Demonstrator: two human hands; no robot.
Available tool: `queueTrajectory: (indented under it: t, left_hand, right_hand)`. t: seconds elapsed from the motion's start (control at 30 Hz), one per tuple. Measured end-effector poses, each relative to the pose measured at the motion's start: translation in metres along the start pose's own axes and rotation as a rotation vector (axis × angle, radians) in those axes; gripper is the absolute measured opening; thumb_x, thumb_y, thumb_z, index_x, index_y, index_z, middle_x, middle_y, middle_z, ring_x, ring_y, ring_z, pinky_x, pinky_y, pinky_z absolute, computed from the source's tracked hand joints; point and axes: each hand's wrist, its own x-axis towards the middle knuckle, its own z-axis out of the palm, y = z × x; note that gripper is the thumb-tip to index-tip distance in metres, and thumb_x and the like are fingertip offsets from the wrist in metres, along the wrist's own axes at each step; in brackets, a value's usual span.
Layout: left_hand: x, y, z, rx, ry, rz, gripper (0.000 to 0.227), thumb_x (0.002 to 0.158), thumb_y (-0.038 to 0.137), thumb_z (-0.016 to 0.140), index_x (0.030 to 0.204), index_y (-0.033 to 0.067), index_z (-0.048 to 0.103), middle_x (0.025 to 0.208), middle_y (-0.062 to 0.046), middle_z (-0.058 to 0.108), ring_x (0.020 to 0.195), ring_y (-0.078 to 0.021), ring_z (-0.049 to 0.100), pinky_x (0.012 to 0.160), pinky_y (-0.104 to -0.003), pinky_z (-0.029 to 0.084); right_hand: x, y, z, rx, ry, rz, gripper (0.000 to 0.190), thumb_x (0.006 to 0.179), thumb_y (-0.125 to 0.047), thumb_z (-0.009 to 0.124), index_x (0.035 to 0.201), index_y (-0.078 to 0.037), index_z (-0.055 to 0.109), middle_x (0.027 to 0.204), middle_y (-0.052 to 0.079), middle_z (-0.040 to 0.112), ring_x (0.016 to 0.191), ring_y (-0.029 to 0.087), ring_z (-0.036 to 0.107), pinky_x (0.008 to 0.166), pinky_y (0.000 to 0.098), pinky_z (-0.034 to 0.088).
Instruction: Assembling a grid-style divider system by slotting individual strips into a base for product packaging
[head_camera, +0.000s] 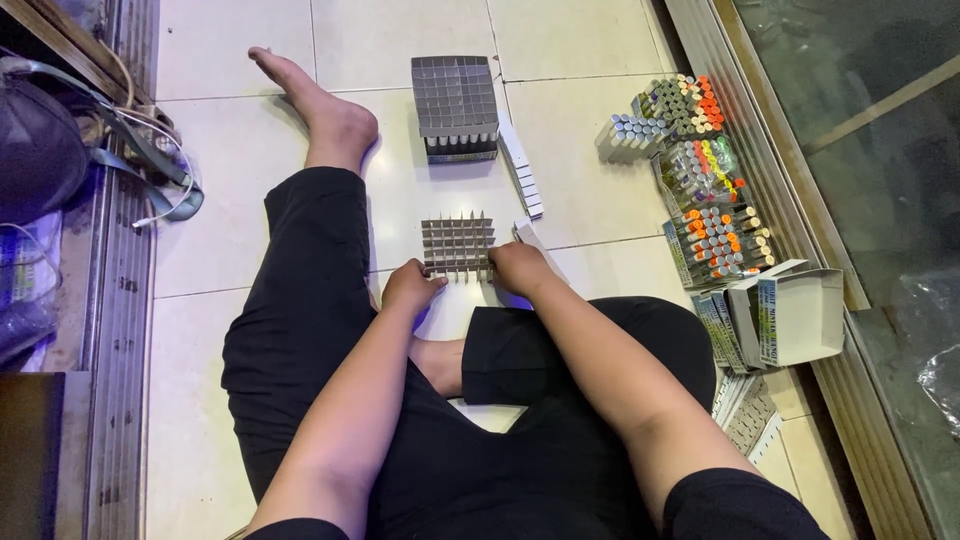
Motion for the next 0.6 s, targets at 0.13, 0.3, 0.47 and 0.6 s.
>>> queueTrajectory:
  t: [0.13, 0.3, 0.47, 0.6]
  left_hand:
    - [-0.005, 0.009, 0.008, -0.124, -0.027, 0.036, 0.089, 0.085, 0.046, 0.034, 0.161, 0.0042, 0.015, 0.166, -0.026, 0.005, 0.147, -0.0512, 0.005, 0.111, -0.074, 0.003]
    - [-0.012, 0.02, 0.019, -0.265, -0.056, 0.077, 0.085, 0.085, 0.043, 0.037, 0.158, 0.0036, 0.018, 0.16, -0.026, 0.01, 0.142, -0.0496, 0.01, 0.107, -0.071, 0.008]
    - [-0.019, 0.033, 0.031, -0.405, -0.088, 0.119, 0.081, 0.085, 0.041, 0.04, 0.155, 0.0031, 0.022, 0.155, -0.025, 0.015, 0.136, -0.0481, 0.015, 0.104, -0.069, 0.012]
    - [-0.027, 0.044, 0.043, -0.543, -0.123, 0.162, 0.077, 0.086, 0.038, 0.042, 0.152, 0.0026, 0.025, 0.15, -0.025, 0.019, 0.131, -0.0465, 0.02, 0.1, -0.066, 0.017]
  right_hand:
    - [0.0, 0.004, 0.005, 0.034, 0.074, -0.031, 0.027, 0.087, -0.016, 0.066, 0.111, -0.008, 0.076, 0.1, 0.019, 0.077, 0.104, 0.04, 0.074, 0.091, 0.0515, 0.06]
    - [-0.001, 0.005, 0.007, 0.052, 0.081, -0.021, 0.025, 0.088, -0.019, 0.066, 0.109, -0.012, 0.078, 0.097, 0.017, 0.078, 0.101, 0.038, 0.075, 0.089, 0.0498, 0.06]
    - [0.0, 0.009, 0.011, 0.079, 0.091, -0.017, 0.023, 0.09, -0.023, 0.066, 0.106, -0.014, 0.079, 0.095, 0.016, 0.078, 0.1, 0.037, 0.075, 0.088, 0.0497, 0.061]
    - [0.004, 0.014, 0.014, 0.105, 0.063, -0.008, 0.024, 0.092, -0.024, 0.066, 0.107, -0.013, 0.08, 0.096, 0.018, 0.078, 0.101, 0.039, 0.075, 0.09, 0.0499, 0.06]
